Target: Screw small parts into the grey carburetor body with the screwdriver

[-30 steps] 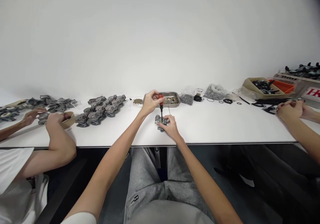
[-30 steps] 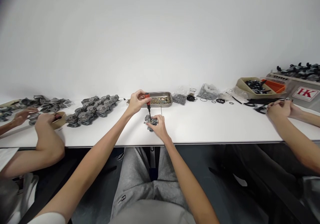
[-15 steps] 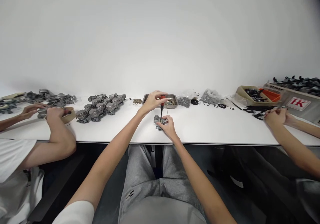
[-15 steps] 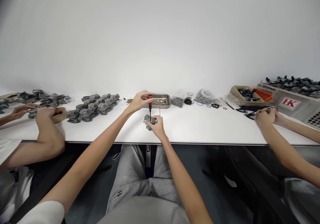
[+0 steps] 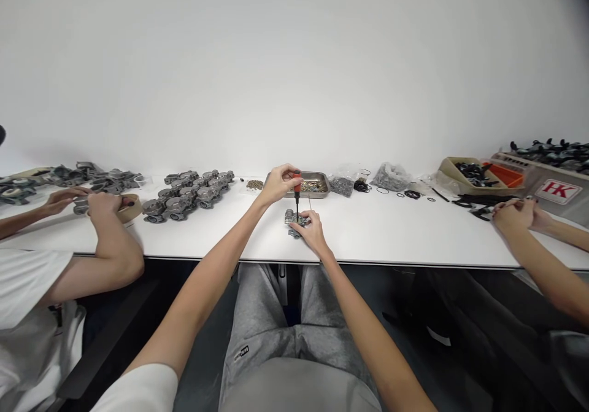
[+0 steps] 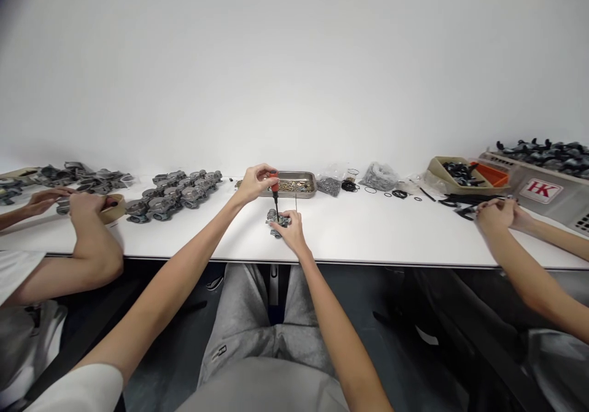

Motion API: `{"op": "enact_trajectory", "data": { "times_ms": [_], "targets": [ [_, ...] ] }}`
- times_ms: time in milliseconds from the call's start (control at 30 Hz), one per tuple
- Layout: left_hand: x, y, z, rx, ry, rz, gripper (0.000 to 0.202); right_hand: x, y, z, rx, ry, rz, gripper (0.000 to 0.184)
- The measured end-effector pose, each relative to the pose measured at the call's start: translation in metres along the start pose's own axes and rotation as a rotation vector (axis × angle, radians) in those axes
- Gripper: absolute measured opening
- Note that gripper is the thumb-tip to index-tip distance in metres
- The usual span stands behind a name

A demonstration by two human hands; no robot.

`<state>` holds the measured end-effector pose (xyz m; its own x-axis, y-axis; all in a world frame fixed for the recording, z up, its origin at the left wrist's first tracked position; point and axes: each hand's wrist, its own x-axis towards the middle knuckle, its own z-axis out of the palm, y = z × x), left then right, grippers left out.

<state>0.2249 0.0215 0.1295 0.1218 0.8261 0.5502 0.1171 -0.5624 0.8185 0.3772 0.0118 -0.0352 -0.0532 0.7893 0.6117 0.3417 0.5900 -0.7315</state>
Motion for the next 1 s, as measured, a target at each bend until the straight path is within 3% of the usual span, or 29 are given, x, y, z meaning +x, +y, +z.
{"op": "enact_trajectory", "data": {
  "times_ms": [167,300,433,767,933,1000],
  "targets": [
    [-0.006,0.015,-0.018,0.017,-0.174,-0.026,0.033,0.000,-0.002,0.000,0.000,0.008,0.004,0.036],
    [-0.008,0.023,-0.013,0.139,-0.216,0.006,0.031,-0.001,-0.002,0.000,-0.008,0.016,0.007,0.038],
    [-0.001,0.022,0.000,0.266,-0.111,0.080,0.026,-0.001,-0.001,0.000,-0.017,0.015,0.008,0.036],
    [-0.002,0.007,0.011,-0.025,0.094,-0.065,0.036,0.000,-0.006,0.000,-0.006,0.027,0.002,0.032],
    [-0.002,0.018,0.007,-0.044,-0.181,-0.033,0.023,0.000,-0.002,0.000,-0.004,0.012,0.004,0.034],
    [-0.002,0.020,0.004,-0.029,-0.224,-0.017,0.026,0.000,0.000,0.001,-0.013,0.011,0.004,0.034]
  ]
}}
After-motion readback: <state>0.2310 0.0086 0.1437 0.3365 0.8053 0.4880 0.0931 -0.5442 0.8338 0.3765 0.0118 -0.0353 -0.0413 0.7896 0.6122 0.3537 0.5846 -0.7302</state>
